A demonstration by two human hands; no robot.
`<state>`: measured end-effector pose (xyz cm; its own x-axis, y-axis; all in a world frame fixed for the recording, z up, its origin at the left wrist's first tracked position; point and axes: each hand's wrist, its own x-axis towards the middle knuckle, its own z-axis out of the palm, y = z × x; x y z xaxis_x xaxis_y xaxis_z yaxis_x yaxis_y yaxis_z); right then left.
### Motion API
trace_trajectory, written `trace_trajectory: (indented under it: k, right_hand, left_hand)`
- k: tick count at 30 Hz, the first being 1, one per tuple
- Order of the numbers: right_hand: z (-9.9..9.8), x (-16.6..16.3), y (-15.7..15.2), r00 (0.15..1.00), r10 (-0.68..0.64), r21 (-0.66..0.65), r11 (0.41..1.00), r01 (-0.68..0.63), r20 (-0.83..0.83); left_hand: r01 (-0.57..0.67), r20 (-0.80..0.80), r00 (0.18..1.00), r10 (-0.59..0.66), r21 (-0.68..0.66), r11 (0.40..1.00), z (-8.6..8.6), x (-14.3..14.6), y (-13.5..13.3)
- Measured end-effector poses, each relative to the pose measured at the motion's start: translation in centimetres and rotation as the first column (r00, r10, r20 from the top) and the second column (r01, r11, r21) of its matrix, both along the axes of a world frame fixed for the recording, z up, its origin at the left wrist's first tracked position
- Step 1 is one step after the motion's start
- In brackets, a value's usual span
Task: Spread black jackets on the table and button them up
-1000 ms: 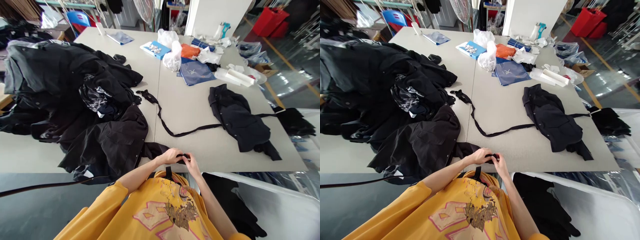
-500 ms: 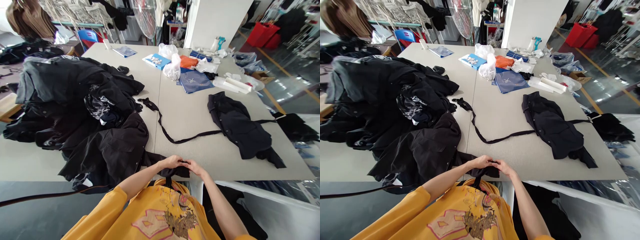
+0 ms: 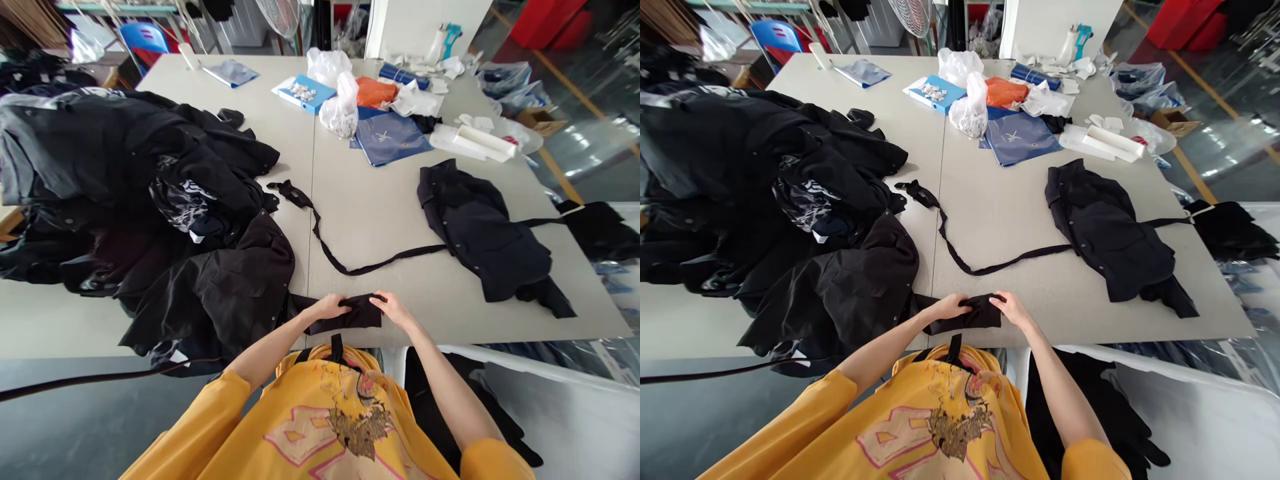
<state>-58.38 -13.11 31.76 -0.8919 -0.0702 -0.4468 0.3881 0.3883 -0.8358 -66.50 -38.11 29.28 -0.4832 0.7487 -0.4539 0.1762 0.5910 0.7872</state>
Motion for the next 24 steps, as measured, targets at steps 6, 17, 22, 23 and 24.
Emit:
trace_trajectory:
  k: [6, 17, 22, 23, 24]
  right_hand:
    - [-5.0, -1.8, 1.0, 0.975, -0.021, 0.121, 0.993, -0.006, 0.221]
    - [-8.2, -2.9, 3.7, 0.821, -0.029, 0.148, 0.987, -0.067, 0.57]
    - [-7.6, -2.8, 3.6, 0.783, -0.024, 0.094, 0.995, -0.044, 0.621]
    - [-7.5, -2.7, 3.6, 0.78, -0.026, 0.093, 0.995, -0.042, 0.625]
    - [-7.4, -2.7, 3.5, 0.78, -0.029, 0.098, 0.994, -0.042, 0.626]
  left_hand:
    - [-0.094, -0.355, 0.935, -0.018, -0.294, 0.951, -1.5, -0.2, 2.9]
    - [-0.071, -0.471, 0.88, -0.057, -0.25, 0.966, -4.5, 1.1, 5.5]
    - [-0.043, -0.489, 0.867, -0.09, -0.254, 0.966, -4.6, 0.9, 5.7]
    - [-0.042, -0.495, 0.864, -0.091, -0.251, 0.967, -4.6, 0.9, 5.7]
    - [-0.044, -0.499, 0.862, -0.09, -0.249, 0.967, -4.6, 0.8, 5.7]
